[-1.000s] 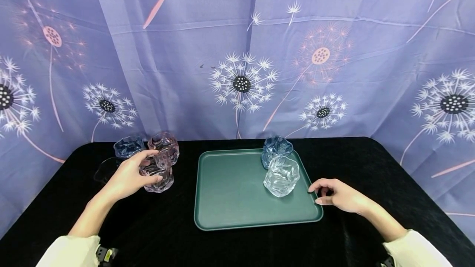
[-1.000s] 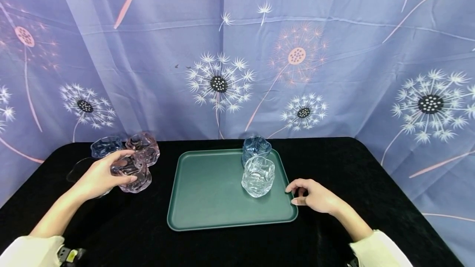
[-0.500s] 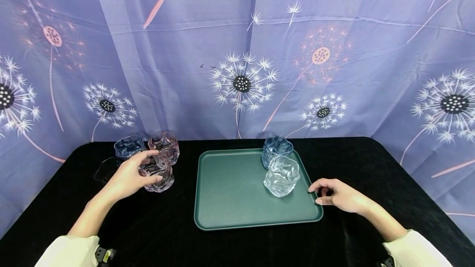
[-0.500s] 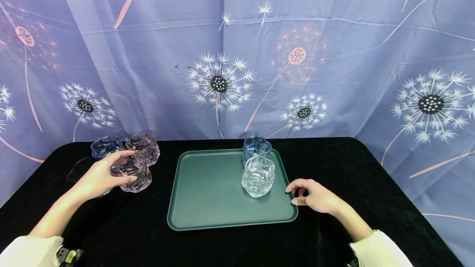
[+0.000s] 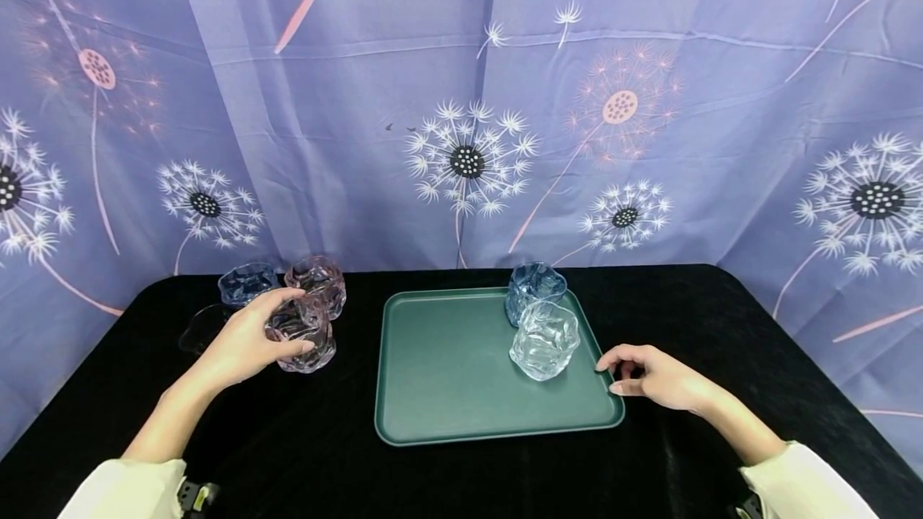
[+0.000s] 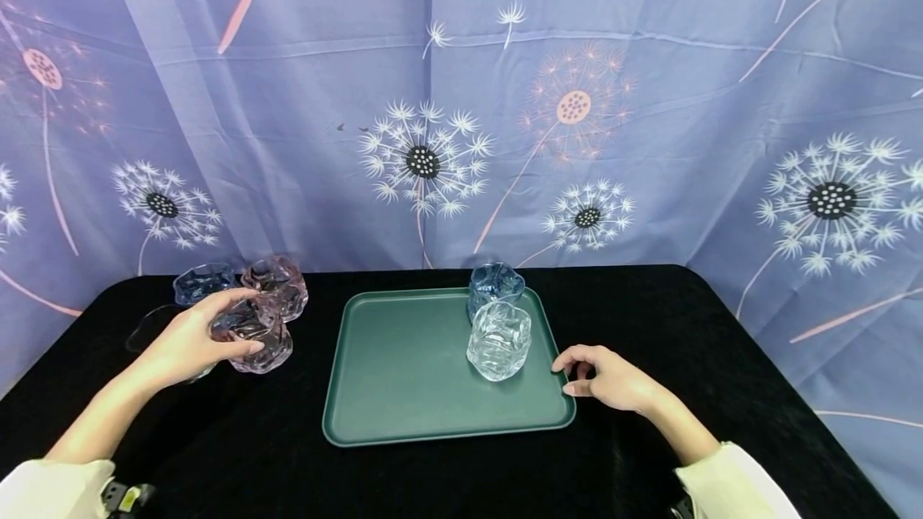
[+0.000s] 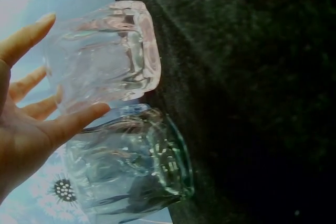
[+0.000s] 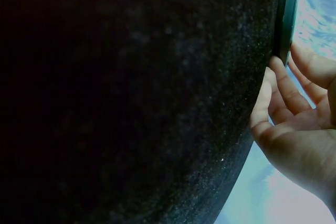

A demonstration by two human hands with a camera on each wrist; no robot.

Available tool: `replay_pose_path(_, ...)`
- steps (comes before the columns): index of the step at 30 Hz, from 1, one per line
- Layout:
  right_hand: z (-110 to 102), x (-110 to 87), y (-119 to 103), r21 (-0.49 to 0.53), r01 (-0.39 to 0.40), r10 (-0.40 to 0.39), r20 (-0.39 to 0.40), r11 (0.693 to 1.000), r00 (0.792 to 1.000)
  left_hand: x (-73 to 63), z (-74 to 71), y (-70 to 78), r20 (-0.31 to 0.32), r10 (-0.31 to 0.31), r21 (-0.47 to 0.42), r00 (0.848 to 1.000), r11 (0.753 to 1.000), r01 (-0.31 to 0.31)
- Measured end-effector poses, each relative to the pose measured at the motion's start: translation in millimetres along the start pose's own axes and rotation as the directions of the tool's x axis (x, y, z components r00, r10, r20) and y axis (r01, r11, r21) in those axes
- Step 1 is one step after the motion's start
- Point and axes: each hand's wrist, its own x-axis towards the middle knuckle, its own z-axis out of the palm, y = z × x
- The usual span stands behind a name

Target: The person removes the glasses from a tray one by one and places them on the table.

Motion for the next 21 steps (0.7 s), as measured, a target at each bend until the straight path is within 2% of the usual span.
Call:
replay_pose_path(6, 0.4, 0.0, 0.0, -0.001, 0.011, -0.011, -0.002, 1.0, 1.0, 0.7, -4.6, 3.9, 0.028, -0.009, 0.013, 1.0, 1.0, 0.008)
replay_pose_path(15, 0.0, 0.2, 0.3, -0.01, 0.005, -0.005, -0.007, 1.0, 1.0, -0.9, -12.9, 8.3, -0.009, 0.009, 0.032, 1.0, 0.999, -0.008)
replay_pose_path(21, 0.1, -0.2, 0.4, -0.007, 0.009, -0.009, -0.008, 1.0, 1.0, 1.3, -16.2, 14.2, -0.009, 0.027, 0.034, 1.0, 0.999, -0.026)
